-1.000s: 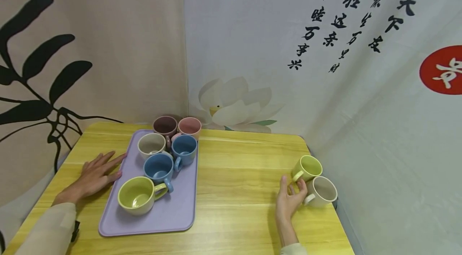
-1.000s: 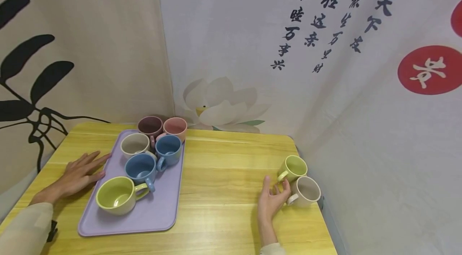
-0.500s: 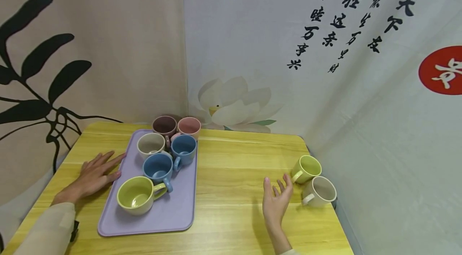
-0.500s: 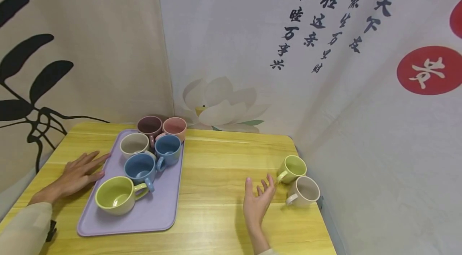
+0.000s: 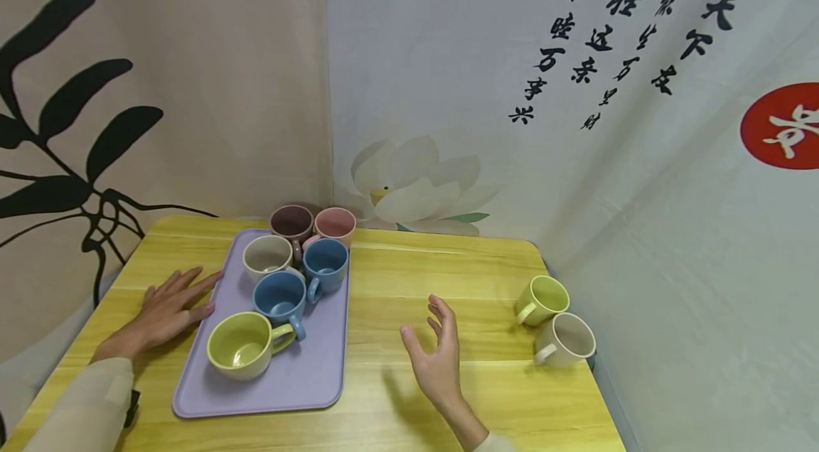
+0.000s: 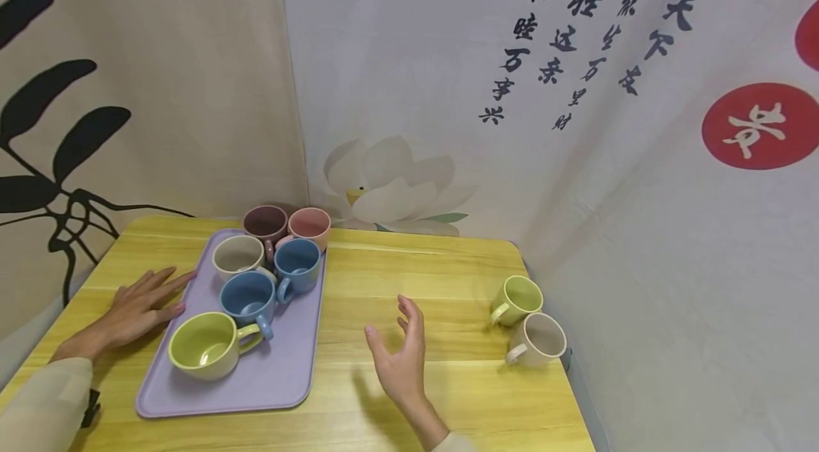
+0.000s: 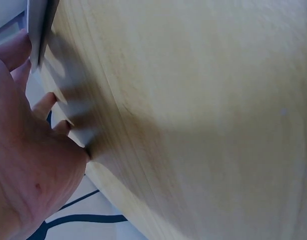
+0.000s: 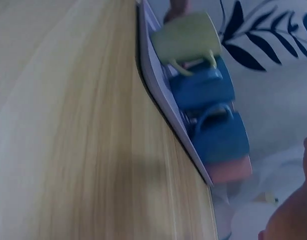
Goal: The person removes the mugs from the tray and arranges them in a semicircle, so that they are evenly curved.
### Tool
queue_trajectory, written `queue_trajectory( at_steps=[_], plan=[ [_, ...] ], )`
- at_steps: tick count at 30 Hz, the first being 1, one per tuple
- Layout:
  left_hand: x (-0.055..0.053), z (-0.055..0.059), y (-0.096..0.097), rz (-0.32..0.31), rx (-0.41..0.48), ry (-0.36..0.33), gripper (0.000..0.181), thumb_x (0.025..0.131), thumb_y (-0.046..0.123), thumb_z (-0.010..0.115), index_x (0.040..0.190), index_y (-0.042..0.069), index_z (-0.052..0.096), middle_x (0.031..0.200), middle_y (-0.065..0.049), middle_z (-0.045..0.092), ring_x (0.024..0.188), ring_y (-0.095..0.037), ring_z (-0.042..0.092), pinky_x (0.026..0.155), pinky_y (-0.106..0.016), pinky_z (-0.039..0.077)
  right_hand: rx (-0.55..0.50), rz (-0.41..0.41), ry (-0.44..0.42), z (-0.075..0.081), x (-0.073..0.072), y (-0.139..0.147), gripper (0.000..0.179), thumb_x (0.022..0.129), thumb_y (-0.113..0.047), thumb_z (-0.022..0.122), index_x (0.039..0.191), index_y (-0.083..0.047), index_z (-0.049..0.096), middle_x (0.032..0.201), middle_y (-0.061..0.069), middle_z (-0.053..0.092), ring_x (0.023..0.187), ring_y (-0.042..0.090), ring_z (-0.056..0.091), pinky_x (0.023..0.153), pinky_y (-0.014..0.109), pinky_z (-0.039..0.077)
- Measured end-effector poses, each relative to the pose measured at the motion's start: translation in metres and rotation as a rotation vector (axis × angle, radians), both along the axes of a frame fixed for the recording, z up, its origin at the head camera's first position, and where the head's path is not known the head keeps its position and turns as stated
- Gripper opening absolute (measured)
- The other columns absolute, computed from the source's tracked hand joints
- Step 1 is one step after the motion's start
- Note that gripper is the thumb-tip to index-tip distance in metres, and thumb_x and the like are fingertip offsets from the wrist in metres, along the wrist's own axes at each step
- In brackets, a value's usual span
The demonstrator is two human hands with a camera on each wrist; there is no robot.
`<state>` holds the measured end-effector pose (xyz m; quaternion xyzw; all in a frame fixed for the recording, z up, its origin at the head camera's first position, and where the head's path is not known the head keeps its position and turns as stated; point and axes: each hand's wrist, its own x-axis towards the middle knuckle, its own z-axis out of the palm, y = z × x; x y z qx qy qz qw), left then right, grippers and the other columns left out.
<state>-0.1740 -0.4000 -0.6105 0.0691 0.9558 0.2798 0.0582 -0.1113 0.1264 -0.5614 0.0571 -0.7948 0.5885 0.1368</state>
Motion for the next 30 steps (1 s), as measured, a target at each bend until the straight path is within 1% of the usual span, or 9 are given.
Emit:
queue_trajectory(
  at_steps=[3, 6, 8, 11, 14, 18, 21, 25, 30],
  plan=[
    [0.0, 0.001, 0.0, 0.001, -0.005, -0.004, 0.073, 0.116, 0.049, 0.057, 0.178, 0.018, 0.035, 0.179, -0.044, 0.019, 0.163, -0.077, 0.008, 0.12, -0.097, -0.001, 0.041, 0.059, 0.007, 0.001, 0.002, -0.012, 0.075, 0.102, -0.019, 0.085, 0.166, -0.016, 0.047, 0.169, 0.006, 0.052, 0.156, 0.025, 0.049, 0.132, 0.053, 0.047],
    [0.0, 0.003, 0.0, -0.008, -0.02, -0.026, 0.074, 0.116, 0.05, 0.056, 0.177, 0.014, 0.034, 0.179, -0.045, 0.017, 0.162, -0.078, 0.007, 0.12, -0.097, -0.001, 0.073, 0.117, 0.028, 0.002, 0.004, -0.023, 0.075, 0.099, -0.02, 0.087, 0.165, -0.017, 0.049, 0.168, 0.005, 0.054, 0.155, 0.024, 0.052, 0.13, 0.052, 0.05],
    [0.0, 0.004, 0.001, -0.006, -0.023, -0.043, 0.075, 0.116, 0.051, 0.056, 0.177, 0.014, 0.033, 0.179, -0.045, 0.016, 0.163, -0.077, 0.006, 0.121, -0.097, -0.002, 0.104, 0.156, 0.068, 0.001, 0.004, -0.03, 0.075, 0.099, -0.02, 0.087, 0.164, -0.017, 0.05, 0.167, 0.006, 0.055, 0.152, 0.027, 0.055, 0.128, 0.05, 0.052],
    [0.0, 0.005, 0.001, -0.005, -0.024, -0.054, 0.075, 0.116, 0.05, 0.056, 0.178, 0.014, 0.032, 0.18, -0.045, 0.014, 0.163, -0.077, 0.005, 0.121, -0.097, -0.003, 0.138, 0.22, 0.143, 0.001, 0.005, -0.04, 0.074, 0.1, -0.02, 0.086, 0.164, -0.016, 0.05, 0.165, 0.009, 0.057, 0.149, 0.036, 0.059, 0.123, 0.051, 0.055],
    [0.0, 0.005, 0.0, -0.006, -0.024, -0.048, 0.075, 0.116, 0.05, 0.056, 0.177, 0.013, 0.033, 0.179, -0.045, 0.015, 0.162, -0.078, 0.006, 0.12, -0.097, -0.002, 0.166, 0.28, 0.189, 0.002, 0.006, -0.05, 0.073, 0.1, -0.02, 0.086, 0.164, -0.015, 0.05, 0.165, 0.011, 0.057, 0.146, 0.038, 0.061, 0.12, 0.051, 0.057],
    [0.0, 0.005, 0.0, -0.01, -0.024, -0.04, 0.074, 0.116, 0.049, 0.056, 0.177, 0.014, 0.033, 0.179, -0.045, 0.016, 0.162, -0.078, 0.007, 0.12, -0.097, -0.001, 0.186, 0.336, 0.176, 0.005, 0.006, -0.062, 0.073, 0.101, -0.024, 0.085, 0.165, -0.015, 0.049, 0.166, 0.01, 0.056, 0.149, 0.031, 0.06, 0.119, 0.051, 0.057],
    [0.0, 0.005, 0.001, -0.009, -0.028, -0.044, 0.075, 0.117, 0.05, 0.055, 0.178, 0.014, 0.032, 0.179, -0.045, 0.015, 0.162, -0.078, 0.006, 0.12, -0.097, -0.001, 0.191, 0.367, 0.138, 0.007, 0.004, -0.071, 0.073, 0.103, -0.028, 0.084, 0.165, -0.017, 0.048, 0.167, 0.008, 0.056, 0.154, 0.029, 0.058, 0.12, 0.052, 0.056],
    [0.0, 0.005, 0.0, -0.005, -0.032, -0.049, 0.075, 0.117, 0.05, 0.055, 0.178, 0.014, 0.031, 0.179, -0.045, 0.014, 0.162, -0.078, 0.005, 0.121, -0.097, -0.002, 0.197, 0.4, 0.095, 0.005, -0.003, -0.082, 0.073, 0.104, -0.031, 0.083, 0.166, -0.018, 0.047, 0.168, 0.007, 0.056, 0.155, 0.027, 0.057, 0.123, 0.05, 0.056],
    [0.001, 0.006, 0.001, -0.003, -0.027, -0.057, 0.075, 0.117, 0.05, 0.055, 0.178, 0.014, 0.031, 0.179, -0.045, 0.014, 0.163, -0.077, 0.004, 0.121, -0.097, -0.003, 0.211, 0.419, 0.074, 0.0, -0.014, -0.094, 0.072, 0.105, -0.03, 0.082, 0.165, -0.012, 0.048, 0.165, 0.01, 0.059, 0.15, 0.026, 0.062, 0.122, 0.048, 0.058]
  ],
)
